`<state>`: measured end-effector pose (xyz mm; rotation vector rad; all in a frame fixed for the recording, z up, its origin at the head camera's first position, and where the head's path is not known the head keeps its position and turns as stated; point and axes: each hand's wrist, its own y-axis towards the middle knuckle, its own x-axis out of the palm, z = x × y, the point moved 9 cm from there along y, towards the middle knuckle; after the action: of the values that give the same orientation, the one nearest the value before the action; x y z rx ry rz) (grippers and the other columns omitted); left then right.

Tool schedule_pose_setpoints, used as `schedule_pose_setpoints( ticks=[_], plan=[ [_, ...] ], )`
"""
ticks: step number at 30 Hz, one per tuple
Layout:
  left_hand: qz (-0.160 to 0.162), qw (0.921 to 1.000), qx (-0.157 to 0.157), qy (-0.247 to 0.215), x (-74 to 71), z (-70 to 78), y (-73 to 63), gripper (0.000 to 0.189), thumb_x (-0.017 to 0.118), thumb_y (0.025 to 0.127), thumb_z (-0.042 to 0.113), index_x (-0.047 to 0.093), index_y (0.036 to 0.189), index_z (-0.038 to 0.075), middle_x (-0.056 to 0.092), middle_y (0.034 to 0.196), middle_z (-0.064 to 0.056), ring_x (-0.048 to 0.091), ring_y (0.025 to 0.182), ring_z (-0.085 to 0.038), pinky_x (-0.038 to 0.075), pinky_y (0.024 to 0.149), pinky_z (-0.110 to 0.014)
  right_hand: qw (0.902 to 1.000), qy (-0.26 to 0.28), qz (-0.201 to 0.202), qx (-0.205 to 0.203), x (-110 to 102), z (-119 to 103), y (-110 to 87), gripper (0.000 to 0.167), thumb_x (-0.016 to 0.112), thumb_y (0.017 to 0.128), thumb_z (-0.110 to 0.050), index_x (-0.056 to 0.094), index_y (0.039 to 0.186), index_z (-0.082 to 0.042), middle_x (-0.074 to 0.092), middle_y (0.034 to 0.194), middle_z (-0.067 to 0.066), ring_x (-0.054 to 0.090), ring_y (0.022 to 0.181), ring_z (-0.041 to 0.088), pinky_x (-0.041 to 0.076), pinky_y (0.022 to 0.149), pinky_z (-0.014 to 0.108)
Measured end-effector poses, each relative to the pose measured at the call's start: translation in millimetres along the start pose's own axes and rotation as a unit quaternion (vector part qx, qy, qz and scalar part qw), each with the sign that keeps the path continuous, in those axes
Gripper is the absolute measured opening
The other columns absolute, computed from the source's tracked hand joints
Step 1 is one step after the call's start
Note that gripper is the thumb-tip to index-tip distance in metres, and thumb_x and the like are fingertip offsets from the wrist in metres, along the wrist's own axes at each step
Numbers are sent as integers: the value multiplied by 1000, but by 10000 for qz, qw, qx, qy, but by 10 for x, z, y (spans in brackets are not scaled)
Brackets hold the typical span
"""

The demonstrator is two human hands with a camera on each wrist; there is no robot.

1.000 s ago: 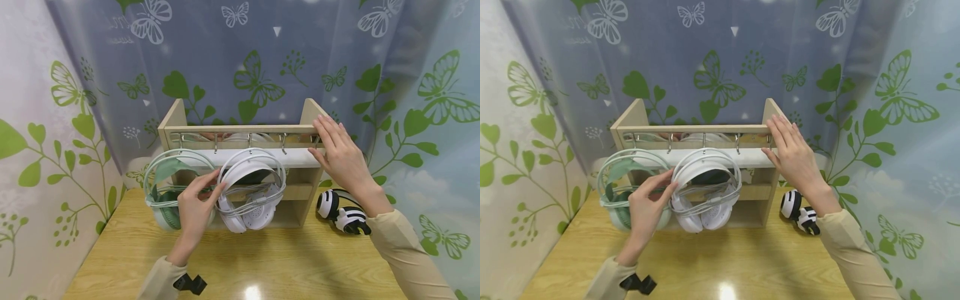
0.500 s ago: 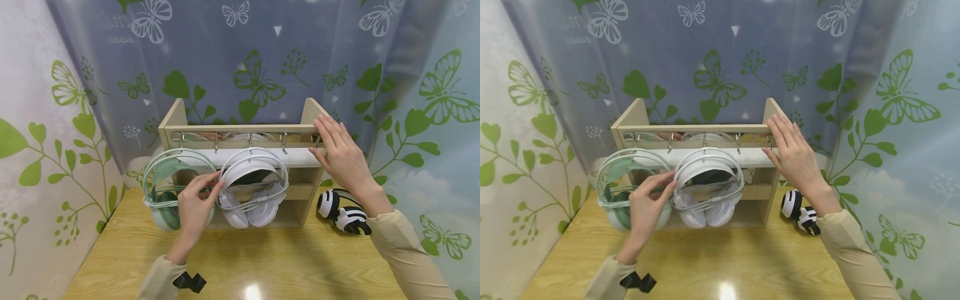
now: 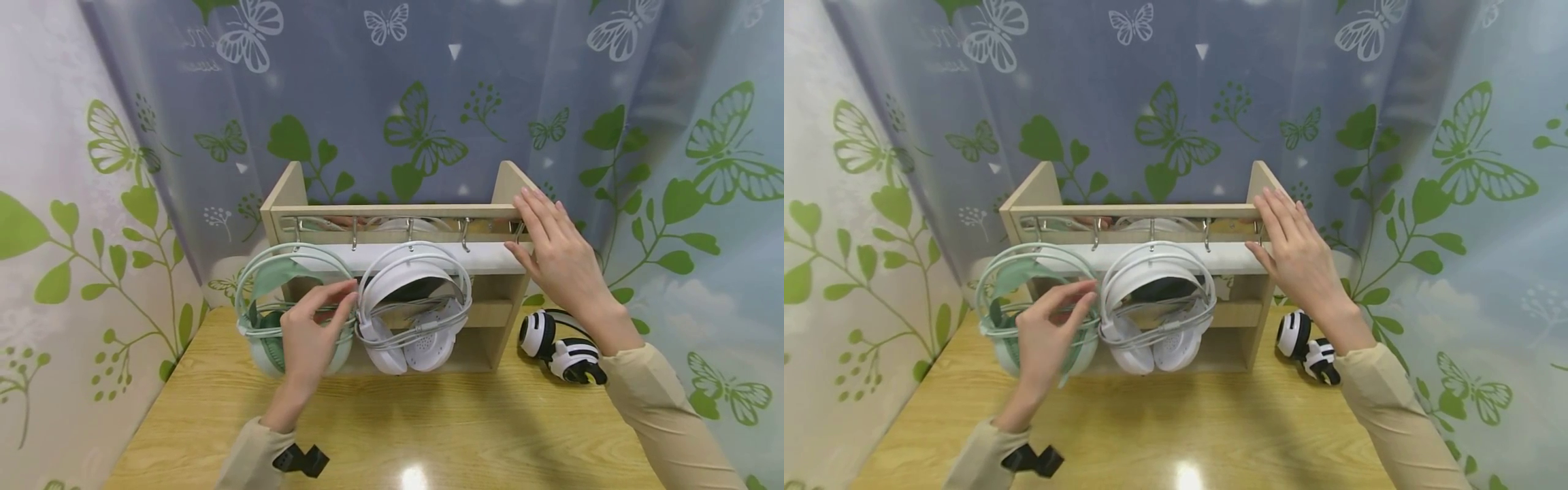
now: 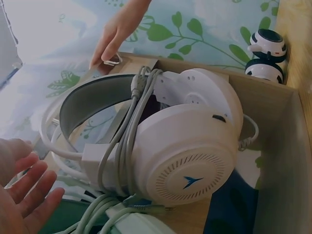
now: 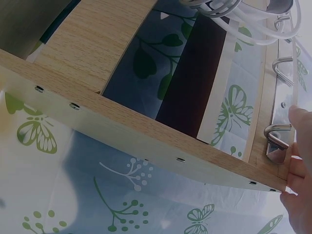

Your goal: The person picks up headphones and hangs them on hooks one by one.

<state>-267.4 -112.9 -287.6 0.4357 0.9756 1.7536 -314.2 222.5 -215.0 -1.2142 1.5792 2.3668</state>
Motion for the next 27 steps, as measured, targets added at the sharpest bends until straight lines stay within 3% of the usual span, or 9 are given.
schedule_pose_setpoints(
  ticks=[6,13,20,27],
  plan=[
    [-1,10000,-31,-92,-68,2,45,16,73,95,14,79,110,14,78,98,1,75,85,-14,59,71,-17,10000,15,30,-9,-7,0,3,72,32,108,-53,36,155,1,36,160,19,32,149,36,17,126,46],
    [110,9995,176,-230,-190,37,104,16,69,96,5,78,109,8,79,95,-6,76,80,-17,57,68,-14,10000,40,-8,7,4,9,-7,72,31,108,-53,36,155,1,35,161,19,32,149,36,17,126,46],
    [248,9990,352,-68,-361,61,199,19,62,101,6,77,112,8,78,95,-6,71,82,0,52,63,-12,10000,44,6,-22,5,4,-6,72,32,108,-53,36,156,1,35,161,19,31,149,35,17,126,46],
    [443,9967,677,-63,-518,150,347,20,59,102,4,76,112,4,78,97,-9,71,90,-2,57,83,-16,10000,32,22,-20,2,4,-6,72,32,108,-53,36,156,0,35,161,19,31,150,35,17,126,46]
  ],
)
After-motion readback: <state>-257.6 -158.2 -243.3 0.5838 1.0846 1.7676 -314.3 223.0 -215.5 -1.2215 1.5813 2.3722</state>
